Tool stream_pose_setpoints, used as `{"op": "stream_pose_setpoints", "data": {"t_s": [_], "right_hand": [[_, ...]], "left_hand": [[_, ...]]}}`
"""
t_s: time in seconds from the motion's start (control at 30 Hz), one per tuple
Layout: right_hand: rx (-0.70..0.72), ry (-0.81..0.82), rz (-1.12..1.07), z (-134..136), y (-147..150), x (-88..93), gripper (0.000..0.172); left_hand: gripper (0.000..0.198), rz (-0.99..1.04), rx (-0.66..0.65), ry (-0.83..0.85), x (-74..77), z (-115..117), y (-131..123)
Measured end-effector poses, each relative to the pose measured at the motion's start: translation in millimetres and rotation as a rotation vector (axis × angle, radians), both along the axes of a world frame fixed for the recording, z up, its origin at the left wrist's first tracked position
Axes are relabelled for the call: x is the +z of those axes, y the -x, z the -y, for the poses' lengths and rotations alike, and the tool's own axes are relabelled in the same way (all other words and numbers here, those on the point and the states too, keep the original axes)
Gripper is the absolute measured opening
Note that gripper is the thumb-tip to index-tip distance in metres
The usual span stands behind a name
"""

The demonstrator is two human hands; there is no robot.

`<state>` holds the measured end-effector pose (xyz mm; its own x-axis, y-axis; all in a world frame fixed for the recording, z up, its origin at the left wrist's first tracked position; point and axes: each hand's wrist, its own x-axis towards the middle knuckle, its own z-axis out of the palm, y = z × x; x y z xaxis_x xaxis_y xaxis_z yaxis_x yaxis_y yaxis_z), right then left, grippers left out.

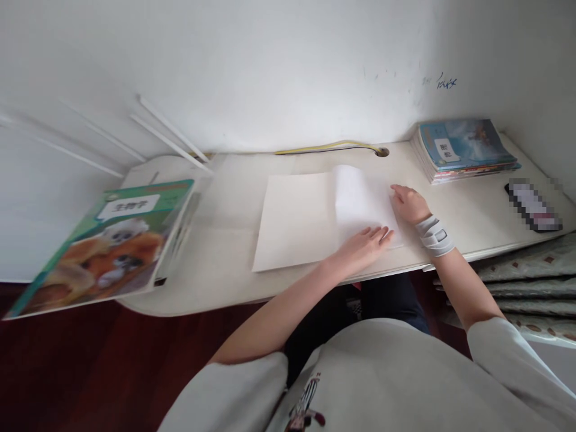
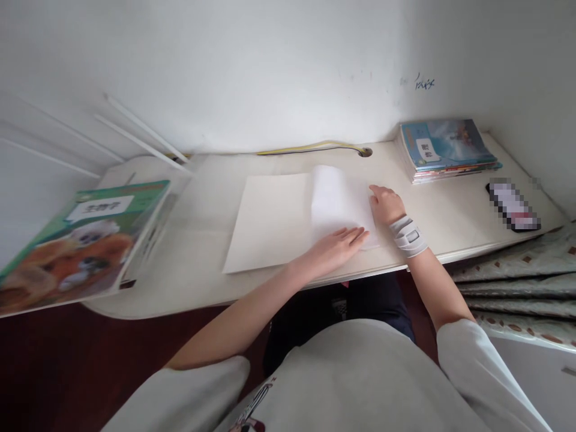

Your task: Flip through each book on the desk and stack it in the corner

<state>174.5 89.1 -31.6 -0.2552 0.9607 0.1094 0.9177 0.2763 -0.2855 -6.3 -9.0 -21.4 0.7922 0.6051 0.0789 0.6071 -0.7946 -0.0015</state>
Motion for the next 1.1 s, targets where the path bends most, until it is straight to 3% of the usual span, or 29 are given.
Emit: {"op": "stream_pose_setpoints", "data": {"t_s": [0.13, 0.23, 0.33, 0.43, 0.63, 0.83, 0.97, 1.1], "right_hand": [[-0.012, 0.008, 0.053, -4.8, 2.1, -10.9, 0.044], [-0.051, 0.029, 0.053, -6.7, 4.7, -16.7, 0.044], [-0.062, 0.058, 0.021, -8.0, 4.9, -18.1, 0.044], [-0.047, 0.064, -0.008, -9.1, 3.2, -16.8, 0.044], [-0.046, 0.076, -0.031, -10.5, 1.5, -16.1, 0.045], [-0.109, 0.067, -0.057, -14.0, -1.3, -20.3, 0.050], [-0.071, 0.042, -0.131, -15.9, -3.5, -25.7, 0.048], [-0.048, 0.034, -0.222, -17.4, -5.7, -30.5, 0.048]], "left_hand": [[0.039, -0.015, 0.023, -0.092, -1.0, 8.0, 24.5], [0.037, -0.006, 0.138, -0.153, -7.5, 12.8, 33.5], [0.037, 0.063, 0.195, -0.156, -17.7, 14.7, 28.8], [0.039, 0.158, 0.157, -0.160, -24.2, 14.6, 19.4], [0.044, 0.241, 0.224, -0.140, -21.0, 11.0, 15.1], [0.052, 0.232, 0.430, -0.109, -31.7, 15.2, 26.7], [0.045, 0.177, 0.319, -0.077, -36.8, 22.2, 32.3], [0.047, 0.177, 0.276, -0.064, -32.7, 28.0, 32.4]]}}
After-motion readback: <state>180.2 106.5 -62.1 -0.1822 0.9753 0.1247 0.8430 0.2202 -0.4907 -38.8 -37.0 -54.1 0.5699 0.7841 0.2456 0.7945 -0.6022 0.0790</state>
